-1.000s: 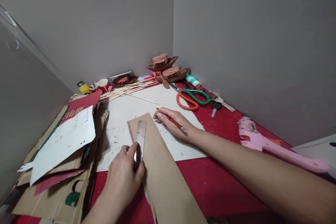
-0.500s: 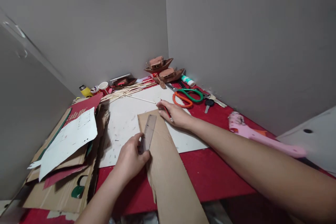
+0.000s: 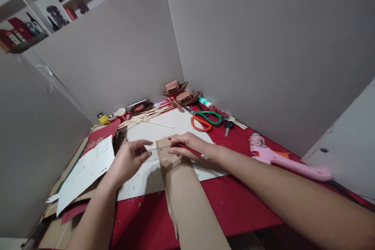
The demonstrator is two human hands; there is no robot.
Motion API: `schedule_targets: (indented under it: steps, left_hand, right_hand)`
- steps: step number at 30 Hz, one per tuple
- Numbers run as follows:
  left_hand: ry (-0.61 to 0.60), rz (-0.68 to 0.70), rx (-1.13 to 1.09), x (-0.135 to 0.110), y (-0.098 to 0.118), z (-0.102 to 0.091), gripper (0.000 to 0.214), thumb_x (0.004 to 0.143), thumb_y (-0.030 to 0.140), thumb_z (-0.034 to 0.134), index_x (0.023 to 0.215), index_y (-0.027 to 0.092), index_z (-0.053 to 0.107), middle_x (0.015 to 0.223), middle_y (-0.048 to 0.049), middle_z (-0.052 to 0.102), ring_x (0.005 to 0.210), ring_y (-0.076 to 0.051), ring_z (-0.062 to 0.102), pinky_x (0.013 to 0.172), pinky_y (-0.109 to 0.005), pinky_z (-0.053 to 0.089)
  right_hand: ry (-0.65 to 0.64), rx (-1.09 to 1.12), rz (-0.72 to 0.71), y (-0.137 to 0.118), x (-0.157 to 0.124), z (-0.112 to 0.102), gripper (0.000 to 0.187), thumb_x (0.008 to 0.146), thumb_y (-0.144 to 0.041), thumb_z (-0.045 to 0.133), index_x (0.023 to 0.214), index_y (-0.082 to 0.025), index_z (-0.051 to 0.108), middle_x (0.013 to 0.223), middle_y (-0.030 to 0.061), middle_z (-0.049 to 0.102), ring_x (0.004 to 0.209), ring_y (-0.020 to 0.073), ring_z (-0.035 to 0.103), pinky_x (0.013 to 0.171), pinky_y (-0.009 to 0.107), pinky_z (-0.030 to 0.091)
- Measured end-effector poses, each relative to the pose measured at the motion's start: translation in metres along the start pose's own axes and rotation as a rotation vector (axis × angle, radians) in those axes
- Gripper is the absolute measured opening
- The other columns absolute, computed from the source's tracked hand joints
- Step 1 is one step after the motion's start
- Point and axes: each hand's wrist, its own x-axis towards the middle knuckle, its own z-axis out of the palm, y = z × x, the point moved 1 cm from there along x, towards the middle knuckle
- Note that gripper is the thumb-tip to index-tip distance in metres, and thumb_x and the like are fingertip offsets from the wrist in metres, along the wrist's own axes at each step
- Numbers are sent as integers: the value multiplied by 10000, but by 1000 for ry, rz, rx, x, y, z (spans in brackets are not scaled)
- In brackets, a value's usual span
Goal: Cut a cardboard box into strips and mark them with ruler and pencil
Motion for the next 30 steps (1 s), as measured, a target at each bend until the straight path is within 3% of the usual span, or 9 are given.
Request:
schedule_targets:
  steps: [3,4,6,8,10,13,16,25,30]
  left_hand:
    - [512,42,-159,22,-3,-11,501,748,353,692,1223,218,608,1016,-51,640,787,-134,582,692,-249,472]
    - [597,22,-263,27,-5,-10,562,735,373,706,1257,214,574,1092,-72,624,840,-145,598,722,-263,489]
    - [467,-88,-512,35,-9,2,633,709,420,737,1261,171,553,1109,-108,626,833,-157,623,716,-286,512]
    - [129,-206,-733,40,-10,24,621,687,446,769,1185,118,596,1007,-121,662,736,-144,631,674,-286,515]
    - [-78,-234,-846,44,-8,45,550,685,448,790,1088,101,651,911,-106,686,666,-117,619,649,-261,503]
    - [-101,-157,-893,54,-5,63,433,656,440,819,906,104,708,761,-56,685,606,-90,605,624,-223,486]
    - [-127,-114,-887,70,-7,62,375,629,425,837,778,108,702,678,-29,667,543,-82,587,575,-211,473]
    - [-372,12,-770,96,-13,59,284,711,375,785,721,114,671,638,-7,649,505,-61,558,541,-187,445]
    - [-374,-111,-708,107,-38,53,321,671,399,790,683,120,631,625,-10,655,465,-82,580,483,-195,459]
  right_hand:
    - [212,213,125,8,3,2,291,905,-388,530,714,-170,554,664,-1,607,615,110,535,570,215,402]
    - [287,303,179,13,5,3,291,904,-413,523,735,-176,532,676,3,618,602,108,530,548,210,407]
    - [372,497,272,22,10,6,302,884,-468,526,775,-188,493,702,17,649,566,106,524,501,209,426]
    - [394,636,317,26,14,10,336,846,-515,557,794,-192,477,724,27,672,541,102,526,477,212,447]
    - [375,681,322,25,15,13,365,818,-538,587,802,-185,492,741,23,673,533,90,529,471,204,449]
    - [273,682,309,18,12,14,365,825,-530,596,816,-168,547,750,13,657,541,76,533,486,191,434]
    - [199,672,297,13,7,11,324,844,-483,595,795,-164,566,744,18,662,539,72,515,501,192,409]
    - [162,611,332,18,4,9,305,879,-457,574,840,-155,586,721,27,654,544,83,502,506,200,369]
    - [232,157,241,17,1,13,195,894,-336,546,798,-167,558,718,9,602,648,121,529,612,241,403]
